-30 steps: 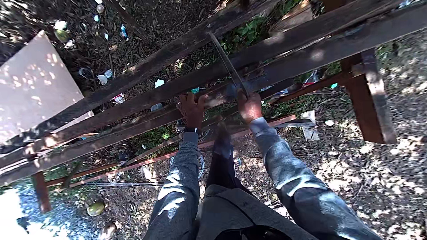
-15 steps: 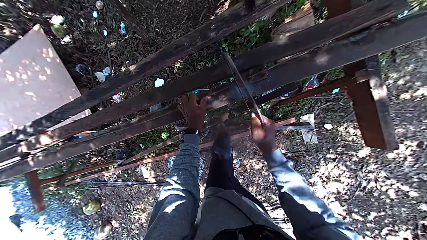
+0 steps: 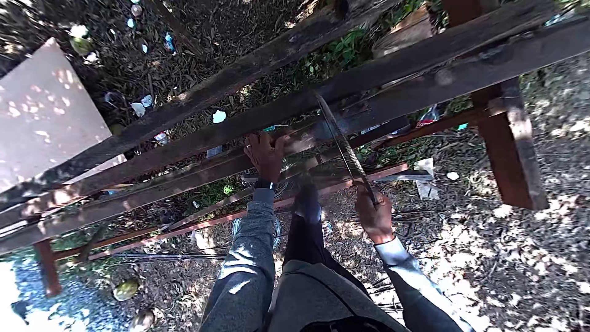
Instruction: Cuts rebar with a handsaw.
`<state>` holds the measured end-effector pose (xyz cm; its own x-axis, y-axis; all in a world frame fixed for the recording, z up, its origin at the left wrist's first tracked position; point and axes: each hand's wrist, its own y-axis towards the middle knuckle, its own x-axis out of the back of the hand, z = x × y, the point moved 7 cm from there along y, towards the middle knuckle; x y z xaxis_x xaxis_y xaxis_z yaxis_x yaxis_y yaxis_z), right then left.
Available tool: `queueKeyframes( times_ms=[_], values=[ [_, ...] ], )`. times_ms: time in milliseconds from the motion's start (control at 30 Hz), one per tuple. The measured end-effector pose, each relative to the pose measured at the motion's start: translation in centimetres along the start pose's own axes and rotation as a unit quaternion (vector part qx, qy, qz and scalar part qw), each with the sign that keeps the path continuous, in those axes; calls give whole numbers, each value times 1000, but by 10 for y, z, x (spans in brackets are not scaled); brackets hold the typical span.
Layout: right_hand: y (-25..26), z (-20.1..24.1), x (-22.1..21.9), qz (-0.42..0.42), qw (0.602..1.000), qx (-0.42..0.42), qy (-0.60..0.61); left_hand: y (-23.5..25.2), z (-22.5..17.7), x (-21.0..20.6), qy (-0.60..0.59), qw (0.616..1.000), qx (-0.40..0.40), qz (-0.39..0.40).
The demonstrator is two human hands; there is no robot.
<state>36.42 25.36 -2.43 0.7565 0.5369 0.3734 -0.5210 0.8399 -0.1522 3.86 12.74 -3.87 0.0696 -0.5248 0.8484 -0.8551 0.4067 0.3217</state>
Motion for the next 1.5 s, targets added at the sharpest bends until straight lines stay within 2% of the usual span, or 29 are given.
queueKeyframes(
  times_ms=[67, 167, 233, 333, 467, 533, 600, 667, 733, 833, 933, 1000, 1067, 1133, 1200, 1267, 1367, 1500],
  values=[
    [47, 25, -22, -5, 997, 33, -64, 2, 1, -2, 1, 1000, -1, -6],
    [127, 46, -70, 5, 997, -2, -78, -1, 4, -4, 8, 1000, 8, 2],
    [143, 51, -80, 2, 998, -7, -62, 1, 2, -1, 12, 1000, 7, 1],
    [106, 38, -59, 16, 996, 13, -82, 3, 1, -1, 14, 1000, 3, -4],
    [15, -10, -9, 0, 999, 24, -22, 1, 0, 0, -1, 1000, -8, -11],
    [-10, -10, 5, -3, 1000, 27, -4, 0, 0, 1, -5, 1000, -6, -8],
    [3, 12, -1, -4, 999, 28, -22, 2, 0, 2, -4, 1000, -7, -11],
    [47, 33, -25, 3, 998, 29, -54, 2, 0, 0, -4, 1000, -3, -12],
    [93, 40, -56, 31, 998, -23, -58, -1, 1, 1, 0, 1000, -1, -9],
    [113, 46, -69, 35, 997, -36, -53, -9, -2, 7, 3, 999, -18, 39],
    [90, 29, -51, 29, 997, -6, -67, -6, -3, 8, 12, 999, -9, 46],
    [47, 2, -26, 11, 999, 13, -45, -8, -3, 7, 9, 999, -15, 46],
    [4, -21, -1, 5, 1000, -3, -2, -9, -5, 7, 4, 999, -17, 47],
    [-14, -21, 9, -1, 1000, -1, 25, -9, -4, 7, 2, 999, -17, 47],
    [5, 5, 0, -2, 1000, 6, -10, -7, -2, 5, 9, 999, -17, 40],
    [56, 31, -27, -2, 997, 27, -68, -1, 0, 0, 6, 1000, -2, 12],
    [124, 42, -72, 4, 999, 11, -35, 0, 2, 0, 1, 1000, 9, 5],
    [137, 47, -76, 5, 1000, 11, -19, 3, -1, 0, 5, 1000, 6, 1]
  ],
)
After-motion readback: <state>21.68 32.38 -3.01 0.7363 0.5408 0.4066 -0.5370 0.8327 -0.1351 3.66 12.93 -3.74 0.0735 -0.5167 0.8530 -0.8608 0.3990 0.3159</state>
